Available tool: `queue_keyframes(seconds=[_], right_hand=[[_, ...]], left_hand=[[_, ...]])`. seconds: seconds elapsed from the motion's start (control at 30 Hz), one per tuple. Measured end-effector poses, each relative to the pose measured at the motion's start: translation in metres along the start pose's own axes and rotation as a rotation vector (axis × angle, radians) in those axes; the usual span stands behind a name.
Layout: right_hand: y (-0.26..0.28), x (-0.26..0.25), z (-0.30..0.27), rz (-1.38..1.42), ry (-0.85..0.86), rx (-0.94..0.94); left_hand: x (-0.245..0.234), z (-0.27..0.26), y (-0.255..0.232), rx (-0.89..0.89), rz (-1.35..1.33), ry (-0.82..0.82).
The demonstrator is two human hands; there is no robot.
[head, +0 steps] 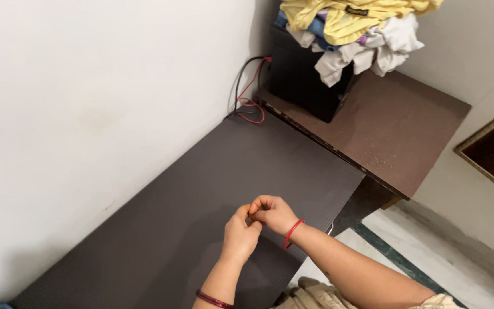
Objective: The person folds various garments including a yellow t-shirt, a red shirt, a blue denim-like shirt, and a patterned blue shirt by hand on a dark surface and places them into a blue bag.
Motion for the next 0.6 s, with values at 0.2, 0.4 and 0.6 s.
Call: queue_keyframes(seconds=[0.2,0.4,0.6], right_hand=[[0.023,-0.028,0.006,-0.044,-0.110,-0.049],[0.060,-0.059,-0.001,0.003,-0.195,-0.065],[0.090,-0.094,0.009,-0.042,-0.236,-0.091]], left_hand=[[0.011,0.026,-0.024,0.102,-0.051,0.089],[0.024,0.029,-0.058,-0.009,-0.023,0.239],[0.037,0.053,-0.084,0.123,-0.158,0.269]])
Point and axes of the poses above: each hand's wrist, its own z-axis towards the middle knuckle, its own x-axis out of the palm, y = z × x, the point moved 8 cm from there along z, towards the middle knuckle
